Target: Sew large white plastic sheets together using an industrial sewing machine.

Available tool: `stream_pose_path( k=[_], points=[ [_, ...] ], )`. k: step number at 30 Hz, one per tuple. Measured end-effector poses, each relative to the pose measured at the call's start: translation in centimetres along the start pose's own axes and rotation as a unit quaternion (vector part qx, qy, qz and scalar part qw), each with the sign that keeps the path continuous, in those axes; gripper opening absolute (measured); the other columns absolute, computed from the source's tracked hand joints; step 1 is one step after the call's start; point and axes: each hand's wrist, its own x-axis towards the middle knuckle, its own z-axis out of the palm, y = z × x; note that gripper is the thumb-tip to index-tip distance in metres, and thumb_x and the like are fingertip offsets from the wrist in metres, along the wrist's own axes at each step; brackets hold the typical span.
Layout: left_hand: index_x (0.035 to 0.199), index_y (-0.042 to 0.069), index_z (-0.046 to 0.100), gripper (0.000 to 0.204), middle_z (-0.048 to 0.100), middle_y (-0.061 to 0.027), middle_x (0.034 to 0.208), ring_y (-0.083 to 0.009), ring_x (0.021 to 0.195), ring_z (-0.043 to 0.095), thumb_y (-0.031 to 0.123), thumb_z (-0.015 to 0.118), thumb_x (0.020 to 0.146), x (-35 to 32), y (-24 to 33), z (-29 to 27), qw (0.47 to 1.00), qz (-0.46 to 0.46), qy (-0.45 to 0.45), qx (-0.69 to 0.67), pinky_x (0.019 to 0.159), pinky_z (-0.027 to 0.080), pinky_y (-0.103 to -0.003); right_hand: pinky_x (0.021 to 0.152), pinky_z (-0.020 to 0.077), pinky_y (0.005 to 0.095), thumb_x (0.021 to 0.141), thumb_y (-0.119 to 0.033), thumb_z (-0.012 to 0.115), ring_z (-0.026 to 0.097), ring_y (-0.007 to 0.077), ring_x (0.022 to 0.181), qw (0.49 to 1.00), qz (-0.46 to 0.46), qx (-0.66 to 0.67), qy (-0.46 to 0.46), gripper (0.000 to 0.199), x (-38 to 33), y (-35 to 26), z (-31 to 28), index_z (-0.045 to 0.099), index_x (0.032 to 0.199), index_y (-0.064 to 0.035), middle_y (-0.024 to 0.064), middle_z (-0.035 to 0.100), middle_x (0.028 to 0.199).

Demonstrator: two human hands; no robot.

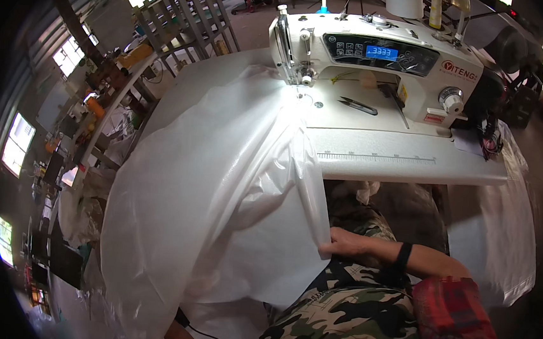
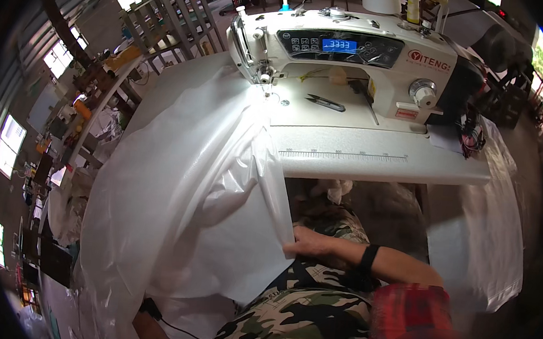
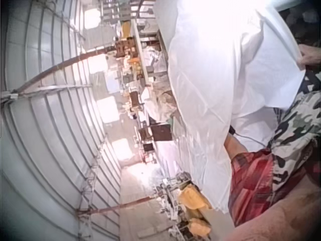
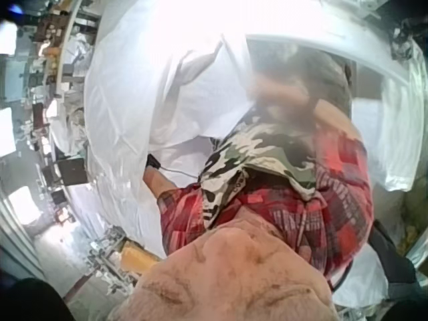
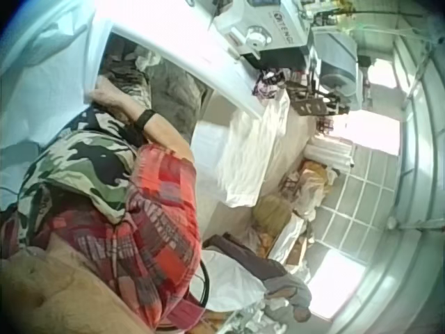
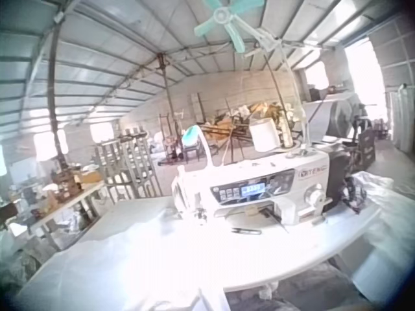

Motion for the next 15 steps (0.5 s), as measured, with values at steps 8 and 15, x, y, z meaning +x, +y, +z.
stream_pose_path(
  k=[8,15],
  points=[
    [0.130,0.003,0.057,0.039,0.059,-0.0208,0.129,-0.0335,0.123,0.054,0.014,0.058,0.092,-0.7,2.0,-2.6,1.000,0.007,0.006,0.029,0.105,0.041,-0.039,0.079,0.0494,0.0395,0.090,-0.032,0.061,0.065,0.0296,0.089,0.973,0.047,-0.224,-0.019,0.035,-4.1,2.2,-2.7,0.067,0.097,0.0021,0.0174,0.068,0.091],
    [0.130,0.003,0.057,0.040,0.058,-0.0208,0.129,-0.0333,0.123,0.054,0.013,0.058,0.091,-2.6,2.8,-5.4,0.998,-0.004,-0.007,0.069,0.106,0.040,-0.039,0.079,0.0500,0.0385,0.090,-0.033,0.062,0.067,0.0286,0.090,0.815,-0.116,-0.536,0.186,0.029,-1.8,-10.3,0.1,0.064,0.092,-0.0043,0.0171,0.068,0.095]
  ],
)
